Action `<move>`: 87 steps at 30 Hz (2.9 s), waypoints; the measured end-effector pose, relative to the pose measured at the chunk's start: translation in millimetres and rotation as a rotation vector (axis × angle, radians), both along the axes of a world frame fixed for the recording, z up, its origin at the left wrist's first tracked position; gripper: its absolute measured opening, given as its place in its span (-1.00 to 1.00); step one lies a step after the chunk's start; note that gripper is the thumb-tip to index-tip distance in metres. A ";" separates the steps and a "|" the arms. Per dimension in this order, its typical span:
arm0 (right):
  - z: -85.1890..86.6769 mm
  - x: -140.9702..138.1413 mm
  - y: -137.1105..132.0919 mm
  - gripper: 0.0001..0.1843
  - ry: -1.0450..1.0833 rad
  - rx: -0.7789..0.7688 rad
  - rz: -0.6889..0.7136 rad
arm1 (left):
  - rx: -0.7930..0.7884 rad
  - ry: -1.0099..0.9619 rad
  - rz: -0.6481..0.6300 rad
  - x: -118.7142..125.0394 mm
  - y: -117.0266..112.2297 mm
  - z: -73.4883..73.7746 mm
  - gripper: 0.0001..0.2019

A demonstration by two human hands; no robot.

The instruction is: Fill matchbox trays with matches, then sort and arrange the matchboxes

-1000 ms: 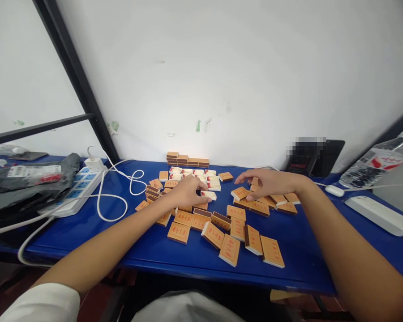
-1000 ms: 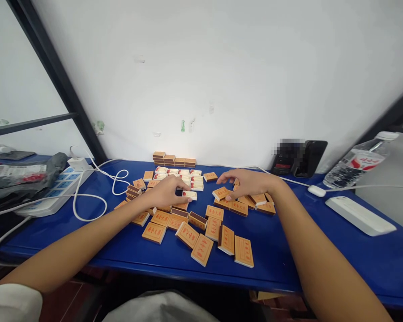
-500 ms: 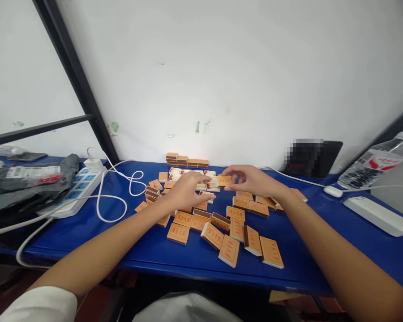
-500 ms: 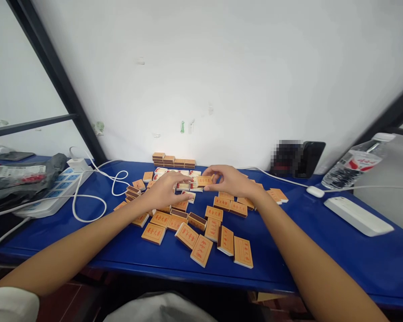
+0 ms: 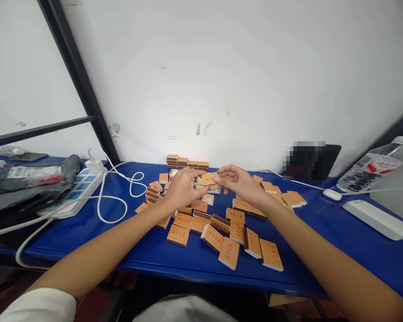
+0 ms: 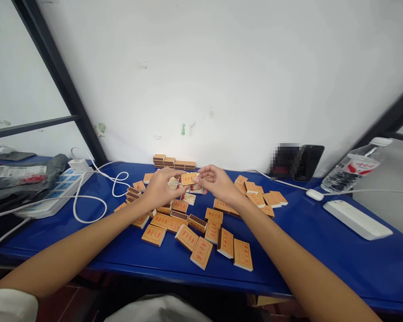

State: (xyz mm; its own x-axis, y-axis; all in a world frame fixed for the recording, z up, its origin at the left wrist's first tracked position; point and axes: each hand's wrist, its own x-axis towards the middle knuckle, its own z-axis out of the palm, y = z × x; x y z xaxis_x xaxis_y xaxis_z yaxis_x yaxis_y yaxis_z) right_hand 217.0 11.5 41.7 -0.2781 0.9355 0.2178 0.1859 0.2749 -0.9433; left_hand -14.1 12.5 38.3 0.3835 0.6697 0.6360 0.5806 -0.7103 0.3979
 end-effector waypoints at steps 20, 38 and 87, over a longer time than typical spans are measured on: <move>-3.9 16.8 16.2 -0.59 -0.063 -0.086 -0.217 | -0.117 0.099 -0.008 -7.3 11.8 -6.9 -0.57; -35.1 49.6 54.6 -0.65 -0.653 0.035 -0.503 | -0.182 0.290 -0.197 -4.9 14.2 -15.9 -0.68; -0.3 1.7 -1.2 -0.50 -0.044 0.039 0.000 | 0.099 0.030 -0.017 -2.8 4.8 -1.2 -0.69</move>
State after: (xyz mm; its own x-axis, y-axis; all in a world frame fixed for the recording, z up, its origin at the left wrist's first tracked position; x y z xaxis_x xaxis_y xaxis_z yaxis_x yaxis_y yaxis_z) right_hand 218.8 10.3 41.4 -0.2885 0.9264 0.2419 0.2266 0.3115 -0.9228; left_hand -16.9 17.3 37.1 0.4140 0.5975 0.6867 0.5792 -0.7549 0.3077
